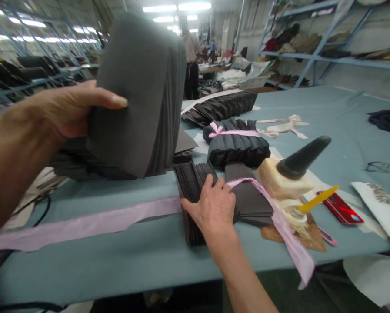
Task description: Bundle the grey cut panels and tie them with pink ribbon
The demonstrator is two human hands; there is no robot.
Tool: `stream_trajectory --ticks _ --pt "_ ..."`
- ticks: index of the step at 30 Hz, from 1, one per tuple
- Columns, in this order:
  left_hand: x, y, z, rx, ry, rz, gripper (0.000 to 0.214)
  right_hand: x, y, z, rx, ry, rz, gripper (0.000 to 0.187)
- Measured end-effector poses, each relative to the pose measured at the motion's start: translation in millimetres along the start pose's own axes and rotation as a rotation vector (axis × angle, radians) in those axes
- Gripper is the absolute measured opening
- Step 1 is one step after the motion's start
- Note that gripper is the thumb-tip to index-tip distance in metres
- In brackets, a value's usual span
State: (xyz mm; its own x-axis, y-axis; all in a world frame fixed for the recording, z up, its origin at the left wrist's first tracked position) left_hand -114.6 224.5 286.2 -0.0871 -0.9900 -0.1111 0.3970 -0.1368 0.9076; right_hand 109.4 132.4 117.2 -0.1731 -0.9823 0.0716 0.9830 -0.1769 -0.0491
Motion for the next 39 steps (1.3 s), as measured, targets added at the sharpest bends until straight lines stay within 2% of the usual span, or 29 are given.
stream_trajectory --ticks 2,5,7,9,12,14,17,21,26,32,35,39 --pt "25.1 -13.0 11.4 0.048 -0.133 0.024 0.077 0.8 -0.2 0.9 0.003 -0.005 -0.006 0.093" --pt "64.5 -44.6 22.4 0.006 -0.243 0.167 0.080 2.1 -1.1 1.3 0.015 -0.006 -0.005 0.091" --pt "91.8 -66.9 17.6 -0.081 -0.357 0.270 0.075 2.8 -1.8 0.5 0.031 -0.008 0.001 0.090" --pt "117.8 -84.6 3.8 -0.228 -0.512 0.299 0.064 3.1 -1.9 -0.6 0.047 -0.009 -0.001 0.088" --pt "148.0 -97.4 -23.3 -0.559 -0.691 0.096 0.052 2.7 -1.8 -2.4 0.068 -0.004 0.001 0.089" --pt "165.0 -103.3 -41.5 -0.745 -0.759 -0.065 0.052 2.4 -1.6 -3.3 0.073 -0.002 0.005 0.092" --pt "185.2 -113.4 -64.6 -0.882 -0.819 -0.205 0.060 2.7 -0.9 -3.4 0.067 0.003 0.001 0.093" --pt "197.3 -119.8 -88.0 -1.030 -0.823 -0.332 0.064 3.7 -0.5 -2.9 0.065 0.013 -0.003 0.093" --pt "205.9 -121.9 -105.5 -1.214 -0.793 -0.352 0.057 3.1 0.4 -4.3 0.057 0.031 0.000 0.093" --pt "210.7 -122.4 -110.5 -1.286 -0.730 -0.405 0.055 4.2 0.3 -2.2 0.044 0.016 -0.007 0.094" --pt "205.3 -119.9 -113.4 -1.260 -0.759 -0.378 0.063 4.9 0.1 -0.6 0.040 0.013 -0.013 0.095" --pt "203.9 -117.0 -121.6 -1.235 -0.805 -0.383 0.058 4.6 -0.1 -1.1 0.040 0.018 -0.011 0.093"
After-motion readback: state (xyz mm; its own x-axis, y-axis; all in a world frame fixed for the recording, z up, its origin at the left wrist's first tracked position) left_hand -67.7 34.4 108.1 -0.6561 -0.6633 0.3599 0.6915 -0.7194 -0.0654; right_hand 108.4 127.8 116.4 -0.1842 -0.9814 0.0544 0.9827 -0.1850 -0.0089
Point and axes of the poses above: each hand's wrist, its own x-axis away from the middle knuckle, its own z-axis out of the back of the hand, y = z × x, the point moved 6 cm from there along -x, towards the middle knuckle, and after that the axes turned 3 degrees about -z, right-handed, at the moved point
